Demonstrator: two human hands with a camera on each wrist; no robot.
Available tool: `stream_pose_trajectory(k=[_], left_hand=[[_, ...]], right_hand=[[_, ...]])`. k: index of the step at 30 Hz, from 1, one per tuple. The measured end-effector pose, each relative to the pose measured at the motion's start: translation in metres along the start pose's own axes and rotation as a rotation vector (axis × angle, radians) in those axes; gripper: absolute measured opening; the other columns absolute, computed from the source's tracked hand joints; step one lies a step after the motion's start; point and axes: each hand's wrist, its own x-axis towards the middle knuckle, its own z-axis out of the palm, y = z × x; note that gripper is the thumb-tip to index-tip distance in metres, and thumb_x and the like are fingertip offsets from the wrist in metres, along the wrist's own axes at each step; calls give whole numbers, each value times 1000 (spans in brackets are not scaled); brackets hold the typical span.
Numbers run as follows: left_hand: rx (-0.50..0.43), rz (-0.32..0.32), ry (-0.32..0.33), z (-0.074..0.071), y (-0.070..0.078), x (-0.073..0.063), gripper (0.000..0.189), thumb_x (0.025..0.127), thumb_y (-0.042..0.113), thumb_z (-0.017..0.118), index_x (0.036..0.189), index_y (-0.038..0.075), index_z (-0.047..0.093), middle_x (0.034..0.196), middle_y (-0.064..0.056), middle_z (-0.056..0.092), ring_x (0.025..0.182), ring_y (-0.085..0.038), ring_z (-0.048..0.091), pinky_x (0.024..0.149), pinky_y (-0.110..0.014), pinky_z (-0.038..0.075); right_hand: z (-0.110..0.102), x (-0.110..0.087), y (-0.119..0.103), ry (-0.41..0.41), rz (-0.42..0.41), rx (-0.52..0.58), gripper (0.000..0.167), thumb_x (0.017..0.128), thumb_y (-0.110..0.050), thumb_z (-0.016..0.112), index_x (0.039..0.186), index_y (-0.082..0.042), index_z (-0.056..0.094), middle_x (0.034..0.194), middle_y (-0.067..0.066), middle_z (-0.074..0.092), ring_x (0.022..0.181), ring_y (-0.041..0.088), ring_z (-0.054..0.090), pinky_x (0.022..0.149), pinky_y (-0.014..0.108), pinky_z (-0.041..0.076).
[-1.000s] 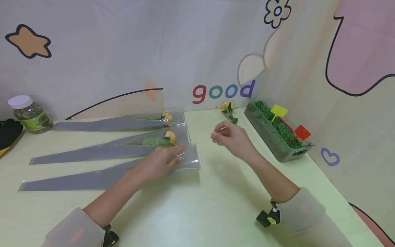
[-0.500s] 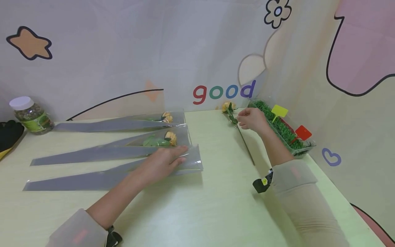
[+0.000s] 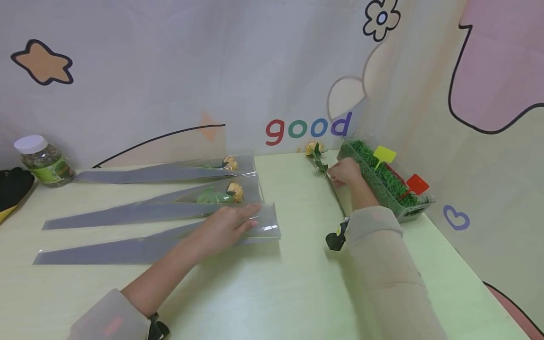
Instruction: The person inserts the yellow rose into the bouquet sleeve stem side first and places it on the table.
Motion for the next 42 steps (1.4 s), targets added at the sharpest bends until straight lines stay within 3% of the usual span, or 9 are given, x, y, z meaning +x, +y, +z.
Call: stream_pose_trajectory(k=[11, 19, 23, 28, 35, 39, 42], left_hand=[[3, -14, -10, 3, 0, 1, 44, 94, 20, 56, 134, 3, 49, 131, -8, 51, 118, -23, 50, 95, -38, 40], [3, -22, -2, 2, -1, 0, 43, 94, 20, 56, 134, 5, 49, 131, -7, 51, 120, -21, 47, 97, -37, 39], [15, -16, -6, 0, -2, -1, 44, 94, 20, 56, 134, 4, 49, 130, -9, 52, 120, -23, 48, 97, -38, 39], [21, -16, -11, -1, -4, -2, 44, 94, 20, 56, 134, 4, 48, 131, -9, 52, 120, -24, 47, 97, -39, 39], [21, -21, -10, -1, -4, -3, 44, 94, 20, 56, 134, 4, 48, 130, -10, 52, 119, -24, 48, 96, -39, 39], [19, -14, -12, -1, -3, -3, 44, 94, 20, 56, 134, 3, 48, 130, -11, 52, 119, -25, 48, 96, -39, 39], [18, -15, -12, -1, -2, -2, 44, 94, 20, 56, 134, 3, 48, 130, -10, 52, 119, -24, 49, 96, -39, 39]], right_hand=[[8, 7, -4, 89, 5, -37, 17, 87, -15, 61, 83, 1, 64, 58, 1, 56, 48, 9, 53, 53, 26, 48], [12, 12, -2, 111, -23, -185, 21, 82, -16, 64, 67, -1, 66, 53, 5, 59, 58, 22, 58, 80, 39, 46], [14, 15, -2, 122, -28, -223, 23, 81, -16, 62, 62, -3, 63, 52, 6, 58, 63, 26, 57, 78, 41, 46], [12, 8, -7, 124, -44, -243, 23, 83, -15, 62, 63, -3, 64, 52, 5, 58, 73, 28, 58, 84, 41, 44], [7, 2, -13, 95, -115, -231, 24, 83, -13, 62, 61, -4, 64, 45, -2, 53, 66, 25, 59, 84, 41, 44], [5, -2, -20, 81, -151, -181, 18, 83, -13, 62, 76, 1, 70, 47, -3, 57, 57, 17, 60, 84, 41, 46], [4, -8, -25, 49, -158, -88, 19, 84, -12, 62, 89, 5, 71, 53, -1, 60, 52, 12, 60, 75, 38, 51]])
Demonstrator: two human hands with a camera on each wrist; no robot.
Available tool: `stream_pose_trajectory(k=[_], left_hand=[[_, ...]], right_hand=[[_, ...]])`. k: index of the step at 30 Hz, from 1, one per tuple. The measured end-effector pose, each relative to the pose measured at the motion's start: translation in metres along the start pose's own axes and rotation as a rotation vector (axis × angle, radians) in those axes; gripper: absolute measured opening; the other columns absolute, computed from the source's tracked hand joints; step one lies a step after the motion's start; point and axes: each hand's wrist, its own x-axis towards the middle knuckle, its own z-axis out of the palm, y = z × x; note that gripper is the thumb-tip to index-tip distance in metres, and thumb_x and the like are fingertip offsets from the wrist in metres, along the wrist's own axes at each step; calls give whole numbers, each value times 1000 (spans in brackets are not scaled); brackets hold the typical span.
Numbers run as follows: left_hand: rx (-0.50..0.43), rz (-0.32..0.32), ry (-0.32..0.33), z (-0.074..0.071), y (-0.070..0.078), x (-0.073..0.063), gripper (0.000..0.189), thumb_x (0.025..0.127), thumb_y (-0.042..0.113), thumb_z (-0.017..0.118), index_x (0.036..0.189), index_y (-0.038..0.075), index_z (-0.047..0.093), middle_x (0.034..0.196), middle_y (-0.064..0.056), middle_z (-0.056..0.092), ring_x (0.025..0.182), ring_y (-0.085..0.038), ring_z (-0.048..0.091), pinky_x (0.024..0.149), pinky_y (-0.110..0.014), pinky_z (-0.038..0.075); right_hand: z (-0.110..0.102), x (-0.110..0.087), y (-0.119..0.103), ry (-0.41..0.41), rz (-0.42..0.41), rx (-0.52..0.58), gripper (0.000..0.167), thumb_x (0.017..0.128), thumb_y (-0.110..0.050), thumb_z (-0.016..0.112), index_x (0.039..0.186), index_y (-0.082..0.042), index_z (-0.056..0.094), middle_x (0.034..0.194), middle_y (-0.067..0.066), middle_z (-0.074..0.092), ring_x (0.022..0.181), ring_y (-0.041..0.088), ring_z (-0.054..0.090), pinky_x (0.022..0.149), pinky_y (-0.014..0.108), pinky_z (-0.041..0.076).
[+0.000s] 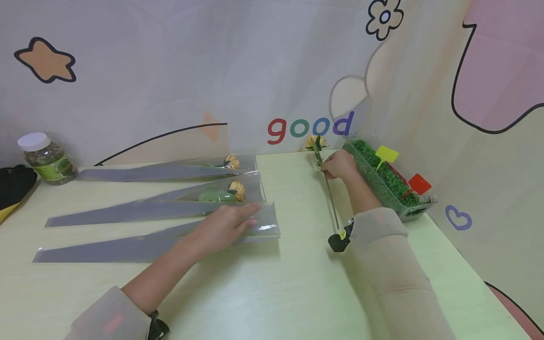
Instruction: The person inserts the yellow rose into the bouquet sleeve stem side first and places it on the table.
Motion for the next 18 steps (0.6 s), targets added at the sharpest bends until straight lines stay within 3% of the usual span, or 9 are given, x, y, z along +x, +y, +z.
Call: stream_pose_trajectory(k=[3, 13, 18], left_hand=[[1, 1, -4, 0, 1, 1, 44, 94, 21, 56, 134, 4, 48, 130, -9, 53, 118, -23, 49, 96, -38, 40], [-6, -5, 1, 0, 1, 1, 43, 94, 21, 56, 134, 5, 49, 130, -7, 53, 118, -22, 49, 96, -38, 40], [-17, -9, 2, -1, 0, 0, 43, 94, 21, 56, 135, 6, 49, 130, -7, 53, 118, -21, 49, 96, -38, 40]], right_hand=[[-2, -6, -3, -26, -4, 88, 21, 85, -12, 63, 95, 6, 69, 58, 0, 63, 51, 9, 60, 68, 34, 53], [4, -30, -15, -33, -47, 154, 22, 88, -14, 61, 94, 5, 69, 60, 2, 63, 55, 11, 62, 71, 36, 53], [11, -39, -22, -27, -63, 207, 22, 88, -12, 58, 94, 7, 68, 61, 4, 62, 54, 9, 61, 66, 31, 54]])
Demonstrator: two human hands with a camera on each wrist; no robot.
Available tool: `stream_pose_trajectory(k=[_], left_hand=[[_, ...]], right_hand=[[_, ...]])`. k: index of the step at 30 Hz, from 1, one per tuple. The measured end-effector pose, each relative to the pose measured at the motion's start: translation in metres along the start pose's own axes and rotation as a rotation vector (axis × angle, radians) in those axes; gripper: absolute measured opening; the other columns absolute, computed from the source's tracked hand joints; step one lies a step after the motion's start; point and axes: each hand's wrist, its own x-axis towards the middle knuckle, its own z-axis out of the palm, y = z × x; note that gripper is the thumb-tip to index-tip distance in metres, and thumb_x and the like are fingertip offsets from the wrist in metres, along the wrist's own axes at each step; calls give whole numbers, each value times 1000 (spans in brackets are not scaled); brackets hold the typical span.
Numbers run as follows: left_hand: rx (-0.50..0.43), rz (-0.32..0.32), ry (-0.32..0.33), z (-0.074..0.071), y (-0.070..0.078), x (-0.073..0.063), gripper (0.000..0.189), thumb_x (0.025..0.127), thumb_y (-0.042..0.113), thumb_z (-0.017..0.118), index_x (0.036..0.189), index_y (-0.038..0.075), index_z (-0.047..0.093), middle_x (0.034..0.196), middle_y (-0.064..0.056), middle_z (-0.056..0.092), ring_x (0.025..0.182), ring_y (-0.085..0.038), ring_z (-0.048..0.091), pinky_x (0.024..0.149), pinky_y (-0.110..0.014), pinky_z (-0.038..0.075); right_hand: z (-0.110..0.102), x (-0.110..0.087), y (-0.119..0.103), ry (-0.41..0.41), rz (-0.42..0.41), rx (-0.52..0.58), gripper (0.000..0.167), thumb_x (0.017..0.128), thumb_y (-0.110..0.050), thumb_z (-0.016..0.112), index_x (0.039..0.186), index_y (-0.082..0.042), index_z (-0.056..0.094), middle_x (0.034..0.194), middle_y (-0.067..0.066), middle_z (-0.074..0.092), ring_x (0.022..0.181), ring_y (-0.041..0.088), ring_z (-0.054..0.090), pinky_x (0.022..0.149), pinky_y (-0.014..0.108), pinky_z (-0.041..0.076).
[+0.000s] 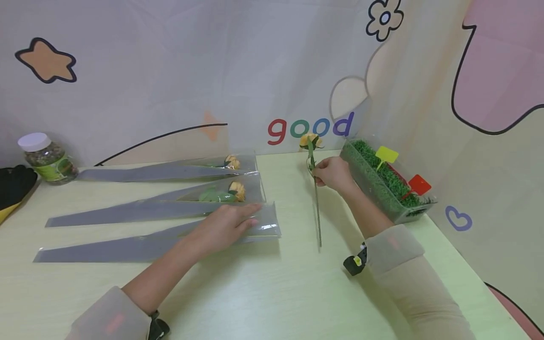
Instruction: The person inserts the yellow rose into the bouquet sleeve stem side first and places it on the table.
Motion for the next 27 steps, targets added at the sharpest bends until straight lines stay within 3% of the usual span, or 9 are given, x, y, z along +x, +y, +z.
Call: stream_pose_trajectory(k=[10, 17, 27], left_hand=[[7, 13, 15, 0, -3, -2, 43, 93, 19, 57, 134, 5, 50, 128, -8, 54, 117, -22, 51, 94, -38, 41], [2, 23, 17, 0, -5, -3, 43, 93, 18, 57, 133, 3, 50, 128, -10, 54, 115, -23, 52, 93, -39, 42], [3, 19, 12, -1, -5, -4, 43, 94, 18, 57, 133, 2, 49, 129, -10, 53, 117, -24, 50, 94, -40, 41]], right_hand=[[0, -25, -13, 80, -30, 226, 23, 91, -9, 57, 103, 11, 62, 81, 14, 63, 56, 7, 59, 65, 29, 54], [-4, -44, -21, 123, -45, 349, 29, 91, -8, 58, 113, 10, 57, 85, 10, 59, 58, 6, 59, 65, 26, 53], [-6, -67, -25, 154, -53, 471, 24, 91, -5, 58, 109, 11, 54, 83, 6, 57, 63, 7, 59, 66, 24, 53]])
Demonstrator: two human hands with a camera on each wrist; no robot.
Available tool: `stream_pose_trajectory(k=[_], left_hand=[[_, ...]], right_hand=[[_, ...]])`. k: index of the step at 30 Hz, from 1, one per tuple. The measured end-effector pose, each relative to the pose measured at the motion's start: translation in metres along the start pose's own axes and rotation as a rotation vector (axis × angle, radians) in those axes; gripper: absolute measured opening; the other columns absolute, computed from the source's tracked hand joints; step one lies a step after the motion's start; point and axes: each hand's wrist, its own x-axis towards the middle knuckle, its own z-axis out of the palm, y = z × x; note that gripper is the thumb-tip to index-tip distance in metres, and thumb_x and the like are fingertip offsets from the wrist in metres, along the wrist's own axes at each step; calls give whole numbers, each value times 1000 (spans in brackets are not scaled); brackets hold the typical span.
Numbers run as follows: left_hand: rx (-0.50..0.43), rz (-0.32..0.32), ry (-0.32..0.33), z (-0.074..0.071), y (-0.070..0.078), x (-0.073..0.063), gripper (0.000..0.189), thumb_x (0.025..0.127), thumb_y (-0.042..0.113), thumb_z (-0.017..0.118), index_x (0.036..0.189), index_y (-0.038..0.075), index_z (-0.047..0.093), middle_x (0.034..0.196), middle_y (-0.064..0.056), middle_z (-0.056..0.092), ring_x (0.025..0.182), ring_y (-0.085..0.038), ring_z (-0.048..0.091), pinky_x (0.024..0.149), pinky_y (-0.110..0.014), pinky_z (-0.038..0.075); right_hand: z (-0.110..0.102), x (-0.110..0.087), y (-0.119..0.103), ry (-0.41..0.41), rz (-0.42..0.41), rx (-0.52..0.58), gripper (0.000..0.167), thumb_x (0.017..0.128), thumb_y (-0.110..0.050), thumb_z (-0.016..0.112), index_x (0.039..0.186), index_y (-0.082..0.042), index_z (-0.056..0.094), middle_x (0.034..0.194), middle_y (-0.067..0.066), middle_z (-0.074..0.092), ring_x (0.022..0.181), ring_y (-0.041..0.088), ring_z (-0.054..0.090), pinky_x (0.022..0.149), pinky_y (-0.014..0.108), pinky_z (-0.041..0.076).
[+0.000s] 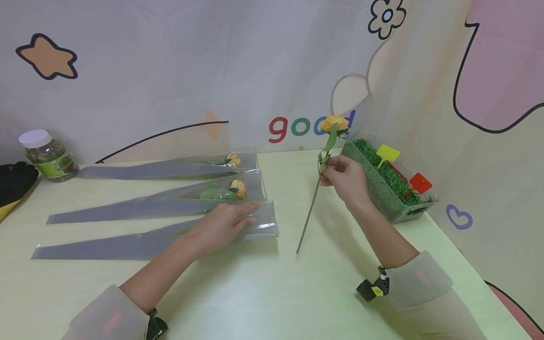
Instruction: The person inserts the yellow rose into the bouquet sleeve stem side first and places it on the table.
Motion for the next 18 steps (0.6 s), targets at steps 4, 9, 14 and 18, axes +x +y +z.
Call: stream_pose_trajectory(k=[4, 9, 14, 18], left_hand=[[0, -5, -3, 0, 0, 1, 44, 94, 19, 56, 134, 2, 49, 129, -10, 53, 117, -24, 50, 94, -40, 41], [6, -8, 0, -1, 0, 0, 44, 93, 19, 57, 134, 3, 49, 129, -9, 54, 117, -24, 50, 94, -40, 41], [10, -7, -1, -1, -1, 0, 44, 94, 19, 56, 134, 4, 49, 129, -9, 54, 117, -24, 50, 94, -40, 41], [11, -9, -1, -1, -1, 0, 44, 94, 19, 56, 134, 4, 48, 129, -9, 54, 117, -24, 50, 94, -40, 41]], right_hand=[[-4, -5, -2, 21, -42, 53, 16, 90, -4, 57, 101, 7, 52, 81, 5, 57, 63, 7, 60, 66, 26, 53], [-9, -11, -5, 81, -134, 121, 8, 88, -1, 59, 87, 0, 52, 75, 2, 58, 60, 8, 61, 62, 25, 53], [-12, -16, -7, 172, -235, 189, 12, 85, 4, 61, 81, -2, 52, 69, 2, 59, 57, 9, 62, 59, 24, 53], [-11, -18, -10, 237, -275, 289, 16, 85, 7, 61, 79, -4, 50, 64, 4, 54, 56, 10, 62, 59, 25, 53]])
